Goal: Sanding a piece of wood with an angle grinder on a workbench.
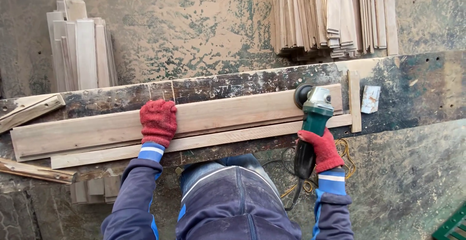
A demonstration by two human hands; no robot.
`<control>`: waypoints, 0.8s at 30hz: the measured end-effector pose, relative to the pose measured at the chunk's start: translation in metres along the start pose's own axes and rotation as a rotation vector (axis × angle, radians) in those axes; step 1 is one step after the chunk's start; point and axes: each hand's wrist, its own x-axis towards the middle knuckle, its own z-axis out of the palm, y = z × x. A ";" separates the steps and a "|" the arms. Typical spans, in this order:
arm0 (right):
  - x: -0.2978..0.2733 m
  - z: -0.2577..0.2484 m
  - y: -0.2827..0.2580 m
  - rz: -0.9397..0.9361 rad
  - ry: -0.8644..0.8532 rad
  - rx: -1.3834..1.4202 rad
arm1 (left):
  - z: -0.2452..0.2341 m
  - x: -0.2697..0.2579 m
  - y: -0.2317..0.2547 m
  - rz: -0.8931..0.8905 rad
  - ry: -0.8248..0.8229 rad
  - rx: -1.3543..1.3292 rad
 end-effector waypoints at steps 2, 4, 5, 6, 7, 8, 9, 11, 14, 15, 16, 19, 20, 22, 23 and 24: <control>-0.007 0.013 -0.004 0.000 -0.011 0.015 | -0.002 0.001 0.000 0.005 0.012 -0.001; -0.023 0.040 -0.013 0.010 -0.147 -0.044 | -0.004 0.001 0.000 0.023 0.024 -0.005; -0.031 0.056 -0.013 0.014 -0.143 -0.035 | -0.009 0.000 0.000 0.033 0.022 -0.002; -0.039 0.071 -0.015 0.001 -0.235 -0.117 | -0.012 -0.001 0.003 0.024 0.017 0.026; -0.046 0.087 -0.017 -0.012 -0.327 -0.198 | -0.016 -0.001 0.005 0.016 0.012 0.054; -0.047 0.098 -0.012 -0.015 -0.323 -0.196 | -0.015 -0.002 0.005 0.020 0.015 0.052; -0.048 0.110 -0.007 -0.033 -0.411 -0.387 | -0.014 -0.002 0.005 0.015 -0.002 0.038; -0.049 0.124 -0.005 -0.057 -0.496 -0.577 | -0.017 -0.001 0.005 0.011 -0.011 0.026; -0.049 0.122 -0.007 -0.105 -0.550 -0.765 | -0.024 -0.001 0.006 0.009 0.004 0.040; -0.049 0.118 -0.009 -0.081 -0.525 -0.729 | -0.024 0.001 0.006 0.005 -0.006 0.049; -0.049 0.114 -0.010 -0.052 -0.502 -0.694 | -0.024 0.000 0.006 -0.001 -0.020 0.058; -0.029 0.070 -0.019 0.011 -0.352 -0.256 | -0.017 0.003 0.005 0.002 -0.030 0.079; -0.018 0.050 -0.022 0.015 -0.352 -0.260 | -0.017 0.003 0.004 -0.001 -0.034 0.077; 0.003 0.011 -0.029 0.015 -0.101 0.009 | -0.015 0.003 0.006 0.014 -0.028 0.067; 0.013 -0.010 -0.025 0.015 -0.100 0.003 | -0.016 0.003 0.006 0.010 -0.030 0.063; 0.024 -0.030 -0.022 0.032 -0.040 0.073 | -0.017 0.004 0.005 0.013 -0.039 0.066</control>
